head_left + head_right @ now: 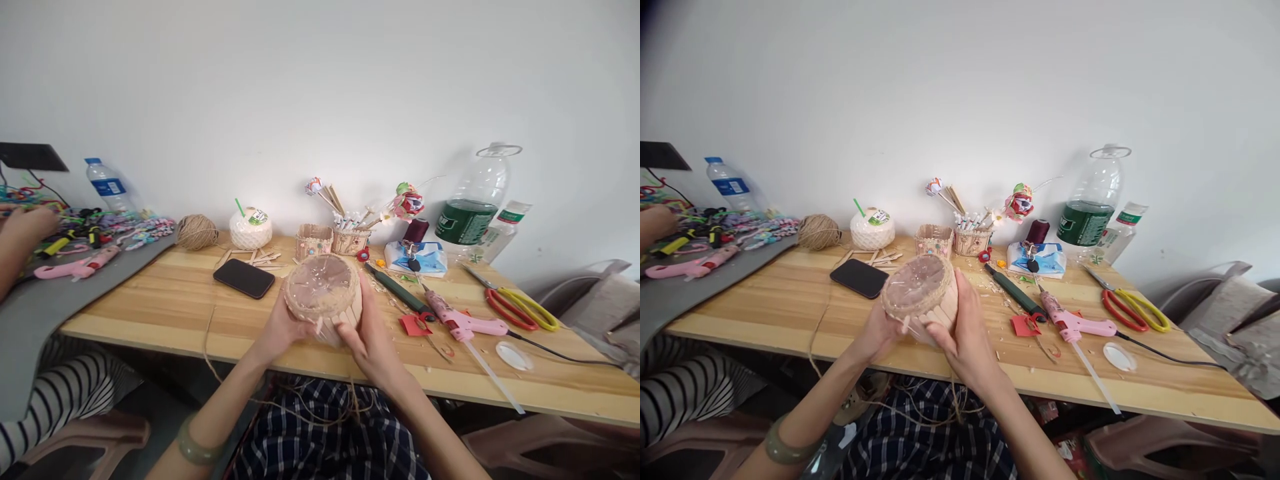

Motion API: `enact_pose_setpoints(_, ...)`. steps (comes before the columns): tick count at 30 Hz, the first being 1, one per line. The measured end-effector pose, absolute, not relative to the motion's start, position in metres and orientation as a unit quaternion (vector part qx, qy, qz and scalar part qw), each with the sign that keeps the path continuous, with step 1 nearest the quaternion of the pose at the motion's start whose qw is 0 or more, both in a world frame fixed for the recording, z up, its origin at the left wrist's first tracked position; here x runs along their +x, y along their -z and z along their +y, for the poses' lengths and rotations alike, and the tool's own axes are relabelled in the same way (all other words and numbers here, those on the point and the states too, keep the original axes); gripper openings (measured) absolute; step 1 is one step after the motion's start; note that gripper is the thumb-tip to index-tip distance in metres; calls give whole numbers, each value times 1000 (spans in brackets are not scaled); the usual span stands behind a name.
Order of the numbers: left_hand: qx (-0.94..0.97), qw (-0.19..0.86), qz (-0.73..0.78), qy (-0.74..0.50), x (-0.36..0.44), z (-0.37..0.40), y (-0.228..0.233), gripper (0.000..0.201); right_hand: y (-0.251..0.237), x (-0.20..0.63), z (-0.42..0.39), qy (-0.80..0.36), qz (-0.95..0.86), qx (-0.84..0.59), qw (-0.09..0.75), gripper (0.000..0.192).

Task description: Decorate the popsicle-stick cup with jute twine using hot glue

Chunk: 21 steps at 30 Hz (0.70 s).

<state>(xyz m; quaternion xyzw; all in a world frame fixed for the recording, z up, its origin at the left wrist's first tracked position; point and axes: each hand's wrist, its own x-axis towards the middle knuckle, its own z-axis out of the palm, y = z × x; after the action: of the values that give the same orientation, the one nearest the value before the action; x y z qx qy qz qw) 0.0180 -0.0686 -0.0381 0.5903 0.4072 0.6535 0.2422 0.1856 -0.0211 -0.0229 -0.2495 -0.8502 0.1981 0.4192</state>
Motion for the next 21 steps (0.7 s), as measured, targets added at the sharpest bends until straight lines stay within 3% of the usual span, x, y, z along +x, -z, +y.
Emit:
enact_pose_setpoints(4,581,215,399,-676,16,-68,35,110,9,191,-23,-325,-821,-264,388,66)
enact_pose_setpoints(11,573,222,377,-693,12,-72,29,110,-4,193,-22,-533,-704,-232,408,61)
enact_pose_setpoints(17,543,284,344,-711,12,-73,22,112,-6,192,-21,-570,-676,-202,421,60)
enact_pose_setpoints(21,481,347,363,-719,9,-74,17,112,-13,191,-23,-553,-693,-261,383,57)
